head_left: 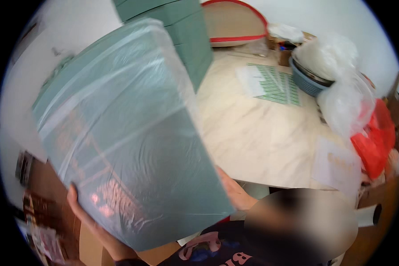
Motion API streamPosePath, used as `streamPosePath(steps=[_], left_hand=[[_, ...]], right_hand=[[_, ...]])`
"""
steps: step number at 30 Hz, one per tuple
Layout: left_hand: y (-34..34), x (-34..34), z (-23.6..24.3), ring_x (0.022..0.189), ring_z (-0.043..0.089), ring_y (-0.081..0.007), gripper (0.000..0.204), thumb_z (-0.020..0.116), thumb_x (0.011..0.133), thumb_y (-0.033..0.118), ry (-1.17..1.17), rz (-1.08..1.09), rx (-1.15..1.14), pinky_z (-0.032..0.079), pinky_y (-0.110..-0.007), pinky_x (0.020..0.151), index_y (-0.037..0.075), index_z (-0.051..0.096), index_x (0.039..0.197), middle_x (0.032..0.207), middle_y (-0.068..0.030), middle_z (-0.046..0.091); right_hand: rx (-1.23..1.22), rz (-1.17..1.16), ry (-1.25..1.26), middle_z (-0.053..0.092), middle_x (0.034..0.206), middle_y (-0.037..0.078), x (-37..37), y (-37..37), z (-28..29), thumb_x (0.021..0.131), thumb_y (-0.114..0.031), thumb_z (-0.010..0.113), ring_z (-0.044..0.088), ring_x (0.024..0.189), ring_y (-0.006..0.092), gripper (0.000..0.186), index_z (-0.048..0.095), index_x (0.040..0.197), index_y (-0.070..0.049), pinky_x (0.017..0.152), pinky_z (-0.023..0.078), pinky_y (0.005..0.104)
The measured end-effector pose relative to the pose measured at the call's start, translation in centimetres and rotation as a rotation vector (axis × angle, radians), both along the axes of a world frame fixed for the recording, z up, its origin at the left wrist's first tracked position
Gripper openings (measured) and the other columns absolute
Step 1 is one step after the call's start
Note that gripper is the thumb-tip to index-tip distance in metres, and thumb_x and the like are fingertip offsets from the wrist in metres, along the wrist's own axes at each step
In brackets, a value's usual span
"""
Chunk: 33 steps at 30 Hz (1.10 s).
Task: The person organizes small packets of tea into rows within a large green gift box, applies a label to the closed box, and kemudian uses a clear plastic bag to wrap the finished product.
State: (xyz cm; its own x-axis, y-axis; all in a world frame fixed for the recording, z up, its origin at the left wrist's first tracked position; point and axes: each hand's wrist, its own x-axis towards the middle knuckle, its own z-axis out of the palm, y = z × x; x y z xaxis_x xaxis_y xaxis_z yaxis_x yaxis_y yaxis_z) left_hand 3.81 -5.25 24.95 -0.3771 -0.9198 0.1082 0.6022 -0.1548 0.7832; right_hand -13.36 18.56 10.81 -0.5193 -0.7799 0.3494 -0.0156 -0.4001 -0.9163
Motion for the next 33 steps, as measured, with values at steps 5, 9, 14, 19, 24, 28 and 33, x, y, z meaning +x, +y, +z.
streamPosePath(steps=[5, 9, 14, 19, 24, 28, 33], left_hand=[[1.7, -13.0, 0.0, 0.100, 0.058, -0.0228, 0.059, 0.058, 0.085, 0.047, -0.217, -0.514, 0.000, 0.048, -0.037, 0.087, 0.003, 0.052, 0.124, 0.114, -0.0127, 0.057], [4.8, -19.3, 0.0, 0.097, 0.059, -0.0216, 0.055, 0.056, 0.087, 0.047, -0.240, -0.876, 0.157, 0.048, -0.036, 0.084, 0.004, 0.053, 0.122, 0.111, -0.0115, 0.059], [3.0, -23.1, -0.6, 0.113, 0.053, -0.0232, 0.053, 0.051, 0.092, 0.039, -0.309, -0.805, 0.115, 0.046, -0.037, 0.090, 0.006, 0.046, 0.133, 0.127, -0.0121, 0.053], [3.7, -23.8, -0.2, 0.125, 0.041, -0.0295, 0.060, 0.043, 0.094, 0.045, -0.096, -1.136, 0.106, 0.038, -0.047, 0.100, 0.007, 0.035, 0.140, 0.139, -0.0129, 0.041], [2.9, -24.8, 2.5, 0.139, 0.021, -0.0361, 0.073, 0.035, 0.095, 0.054, -0.243, -1.267, -0.069, 0.023, -0.062, 0.106, 0.005, 0.018, 0.147, 0.152, -0.0137, 0.021], [6.2, -27.8, 5.5, 0.142, 0.011, -0.0375, 0.078, 0.030, 0.095, 0.058, -0.490, -1.093, -0.188, 0.010, -0.065, 0.108, 0.007, 0.009, 0.149, 0.155, -0.0140, 0.012], [4.1, -27.4, 7.2, 0.138, 0.024, -0.0302, 0.071, 0.034, 0.096, 0.054, -0.579, -1.045, -0.496, 0.017, -0.053, 0.111, 0.008, 0.020, 0.148, 0.151, -0.0115, 0.025]], right_hand=[[-0.036, -0.424, -0.126, 0.016, 0.154, 0.015, -1.3, 6.7, 2.8, 0.100, -0.040, 0.033, 0.014, 0.142, 0.0244, 0.064, 0.019, 0.146, 0.003, 0.114, 0.012, 0.0354], [0.065, -0.731, -0.068, 0.027, 0.150, 0.016, -3.9, 10.1, 6.8, 0.101, -0.034, 0.034, 0.024, 0.140, 0.0258, 0.056, 0.030, 0.142, 0.003, 0.113, 0.018, 0.0337], [0.187, -0.947, 0.330, 0.053, 0.127, 0.022, -8.8, 11.9, 11.9, 0.101, -0.027, 0.035, 0.053, 0.117, 0.0328, 0.044, 0.047, 0.132, 0.003, 0.098, 0.039, 0.0339], [0.307, -0.978, 0.479, 0.063, 0.094, 0.026, -13.9, 12.0, 17.0, 0.100, -0.027, 0.035, 0.061, 0.083, 0.0416, 0.041, 0.057, 0.119, 0.001, 0.078, 0.047, 0.0408], [0.297, -0.844, 0.341, 0.064, 0.081, 0.012, -23.0, 10.3, 16.6, 0.097, -0.028, 0.043, 0.057, 0.071, 0.0214, 0.036, 0.061, 0.106, 0.002, 0.067, 0.046, 0.0332], [0.272, -0.762, 0.089, 0.065, 0.086, 0.005, -27.6, 10.6, 13.4, 0.096, -0.033, 0.046, 0.058, 0.074, 0.0136, 0.037, 0.062, 0.104, 0.000, 0.066, 0.048, 0.0298], [0.274, -0.929, 0.128, 0.053, 0.062, 0.005, -23.8, 11.5, 18.0, 0.096, -0.052, 0.039, 0.053, 0.048, 0.0128, 0.057, 0.057, 0.080, 0.000, 0.042, 0.040, 0.0262]])
